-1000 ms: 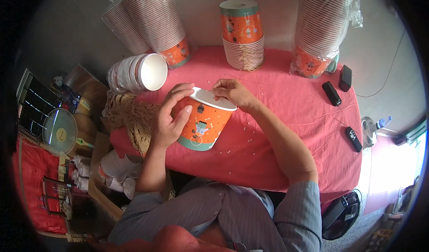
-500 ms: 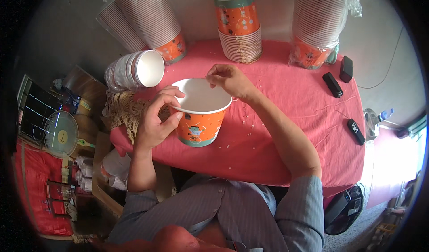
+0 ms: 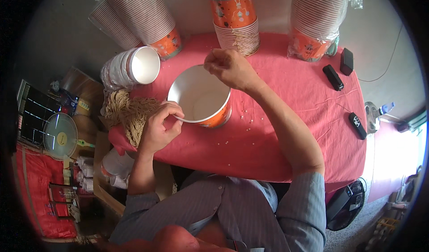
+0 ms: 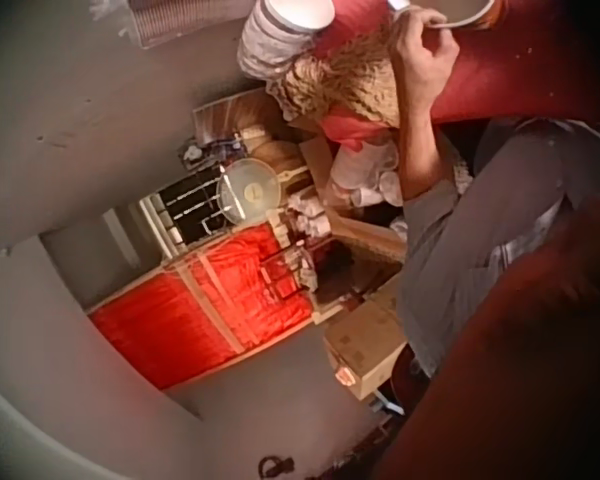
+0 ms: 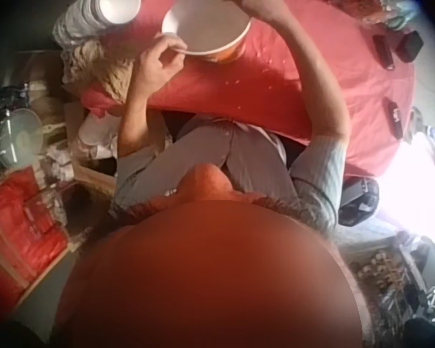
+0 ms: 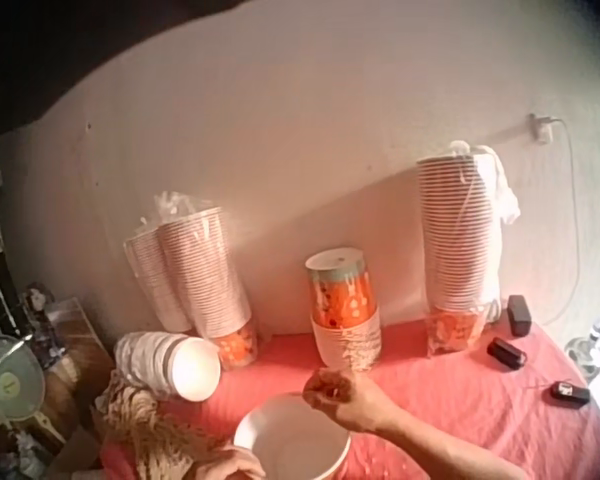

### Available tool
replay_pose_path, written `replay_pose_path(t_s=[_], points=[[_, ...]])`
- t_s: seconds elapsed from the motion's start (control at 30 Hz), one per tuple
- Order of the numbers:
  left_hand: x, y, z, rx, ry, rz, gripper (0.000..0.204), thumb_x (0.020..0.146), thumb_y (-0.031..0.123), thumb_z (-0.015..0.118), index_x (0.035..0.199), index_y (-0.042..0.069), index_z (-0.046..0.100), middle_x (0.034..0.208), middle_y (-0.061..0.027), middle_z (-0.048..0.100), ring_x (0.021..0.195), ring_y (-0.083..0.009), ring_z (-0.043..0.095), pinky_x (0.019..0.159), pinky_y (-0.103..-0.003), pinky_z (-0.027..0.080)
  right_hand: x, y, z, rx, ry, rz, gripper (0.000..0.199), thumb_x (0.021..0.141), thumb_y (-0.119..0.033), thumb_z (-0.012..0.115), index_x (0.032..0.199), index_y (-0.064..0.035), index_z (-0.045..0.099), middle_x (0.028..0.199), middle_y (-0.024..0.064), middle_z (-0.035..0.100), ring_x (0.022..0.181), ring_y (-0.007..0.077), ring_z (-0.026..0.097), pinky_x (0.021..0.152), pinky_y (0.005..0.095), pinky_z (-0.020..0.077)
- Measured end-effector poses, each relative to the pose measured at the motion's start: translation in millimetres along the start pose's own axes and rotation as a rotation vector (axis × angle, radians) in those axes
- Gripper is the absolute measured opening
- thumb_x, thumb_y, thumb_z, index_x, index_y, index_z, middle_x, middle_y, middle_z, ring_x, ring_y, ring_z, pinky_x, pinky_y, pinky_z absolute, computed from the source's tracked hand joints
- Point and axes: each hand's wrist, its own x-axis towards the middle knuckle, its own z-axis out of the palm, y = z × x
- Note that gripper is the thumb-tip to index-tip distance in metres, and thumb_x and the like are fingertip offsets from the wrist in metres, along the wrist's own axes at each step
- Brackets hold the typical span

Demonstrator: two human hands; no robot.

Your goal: Threading a thin string or wire through holes in paper cups for packaging or assembly.

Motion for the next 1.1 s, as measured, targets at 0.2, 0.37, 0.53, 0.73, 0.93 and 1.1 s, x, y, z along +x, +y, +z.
replay_pose_path(t_s=[0.2,0.37,0.53,0.73,0.93,1.1], points=[[-2,-5,10,0.035,0.035,0.058,0.023,0.080,-0.009,0.075,0.099,0.002,0.068,0.098,-0.0116,0.071,0.102,-0.0301,0.071,0.098,-0.042,0.056,-4,-2,0,-0.071,0.015,-0.018,0.016,0.102,-0.015,0.073,0.106,0.0008,0.074,0.090,0.0022,0.071,0.084,0.0094,0.066,0.078,0.0305,0.0561],[-4,-2,19,0.132,0.114,0.126,0.023,0.080,-0.008,0.075,0.099,0.002,0.068,0.097,-0.0113,0.071,0.100,-0.0309,0.070,0.095,-0.044,0.055,-3,-1,3,-0.099,0.031,-0.057,0.019,0.098,-0.016,0.074,0.105,0.0012,0.076,0.090,0.0149,0.079,0.085,0.0224,0.077,0.082,0.0385,0.0607],[0,-3,12,0.137,0.033,0.098,0.022,0.080,-0.007,0.075,0.099,0.004,0.070,0.099,-0.0103,0.071,0.097,-0.0311,0.069,0.092,-0.043,0.054,-3,-3,3,-0.152,0.033,-0.065,0.020,0.103,-0.019,0.072,0.108,0.0006,0.074,0.089,0.0052,0.073,0.080,0.0114,0.067,0.075,0.0325,0.0567],[9,3,3,0.189,-0.091,0.129,0.024,0.080,-0.005,0.075,0.101,0.006,0.068,0.098,-0.0095,0.071,0.095,-0.0310,0.069,0.091,-0.043,0.053,-3,3,-1,-0.212,0.042,-0.123,0.020,0.102,-0.019,0.072,0.108,-0.0001,0.075,0.090,0.0070,0.075,0.080,0.0133,0.069,0.076,0.0335,0.0575],[7,2,1,0.207,-0.072,0.140,0.021,0.084,0.000,0.076,0.101,0.007,0.067,0.094,-0.0075,0.072,0.091,-0.0290,0.071,0.089,-0.044,0.052,-2,1,3,-0.223,0.069,-0.152,0.022,0.098,-0.019,0.072,0.107,0.0004,0.077,0.090,0.0167,0.079,0.085,0.0305,0.078,0.080,0.0429,0.0613],[8,2,2,0.265,-0.063,0.176,0.016,0.084,-0.001,0.075,0.099,0.005,0.069,0.096,-0.0095,0.073,0.097,-0.0296,0.072,0.093,-0.044,0.054,-4,1,2,-0.230,0.042,-0.139,0.020,0.102,-0.016,0.072,0.109,0.0025,0.074,0.092,0.0101,0.077,0.086,0.0161,0.072,0.080,0.0355,0.0587]])
